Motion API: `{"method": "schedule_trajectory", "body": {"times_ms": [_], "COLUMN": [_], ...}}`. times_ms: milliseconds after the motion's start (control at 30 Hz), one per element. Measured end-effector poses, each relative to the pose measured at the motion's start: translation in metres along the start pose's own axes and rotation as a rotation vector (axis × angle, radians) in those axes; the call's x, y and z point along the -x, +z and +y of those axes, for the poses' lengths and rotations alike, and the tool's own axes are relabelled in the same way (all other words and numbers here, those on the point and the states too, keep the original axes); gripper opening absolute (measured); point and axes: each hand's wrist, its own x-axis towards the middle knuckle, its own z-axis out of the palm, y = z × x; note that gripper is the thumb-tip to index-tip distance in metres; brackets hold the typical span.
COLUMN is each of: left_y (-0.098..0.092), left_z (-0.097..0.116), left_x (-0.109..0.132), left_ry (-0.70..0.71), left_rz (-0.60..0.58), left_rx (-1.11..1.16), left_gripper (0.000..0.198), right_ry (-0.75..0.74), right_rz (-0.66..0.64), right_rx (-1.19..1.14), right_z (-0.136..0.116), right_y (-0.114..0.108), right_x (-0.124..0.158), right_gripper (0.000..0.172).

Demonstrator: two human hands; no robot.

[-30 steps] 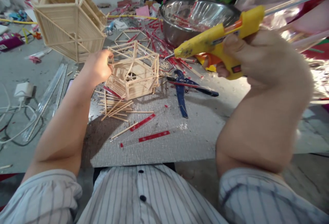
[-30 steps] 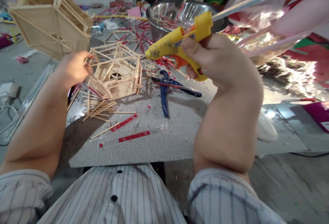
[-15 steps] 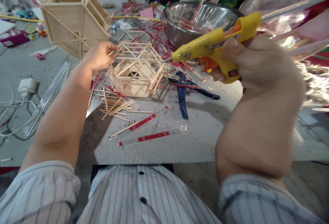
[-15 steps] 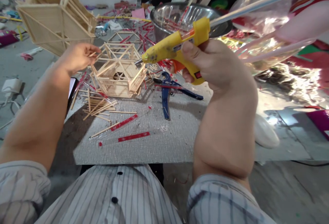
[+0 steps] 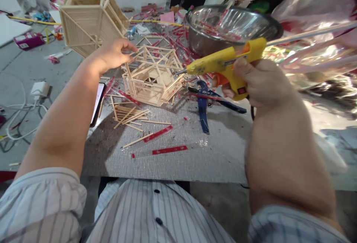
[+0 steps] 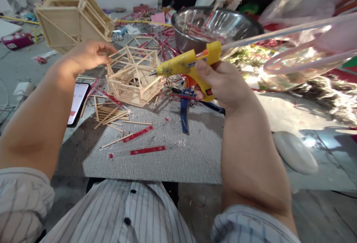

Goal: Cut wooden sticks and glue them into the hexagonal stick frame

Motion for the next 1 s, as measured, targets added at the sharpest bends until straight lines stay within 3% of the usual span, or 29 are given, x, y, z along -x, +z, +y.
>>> {"method": "schedule_trajectory", "body": {"times_ms": [67,133,267,300,367,400,500,600,1000], "left_y": [-0.011,-0.016,0.003,0.014,0.039,0.051,0.081,0.095,0.105], "left_z": [0.011,0.021,0.042,0.048,0.058,0.062,0.063,0.056,0.043], "left_x": [0.019,0.04,0.087,0.098,0.116,0.122,0.126,0.117,0.11], "left_ry": [-0.024,0.089,0.269,0.334,0.463,0.455,0.324,0.233,0.255], "left_rz": [-0.009,0.051,0.364,0.371,0.247,0.168,0.076,0.07,-0.032], "left_rx": [-0.105,-0.162,-0.441,-0.47,-0.42,-0.394,-0.296,-0.206,-0.034], "left_gripper": [0.028,0.024,0.016,0.02,0.027,0.027,0.025,0.026,0.032], "right_ry": [-0.011,-0.036,-0.04,-0.034,-0.03,-0.032,-0.043,-0.048,0.024], "right_rz": [0.02,0.054,0.046,0.037,0.027,0.025,0.0,-0.029,-0.041], "right_rx": [-0.012,-0.014,-0.021,-0.025,-0.036,-0.043,-0.058,-0.067,-0.041], "right_z": [0.004,0.007,0.01,0.01,0.011,0.012,0.015,0.017,0.015], "right_y": [0.001,0.002,0.003,0.004,0.004,0.005,0.006,0.008,0.014], "right_x": [0.0,0.0,0.0,0.001,0.002,0.003,0.005,0.006,0.006], "right_gripper": [0.055,0.052,0.052,0.052,0.052,0.053,0.052,0.049,0.061]}}
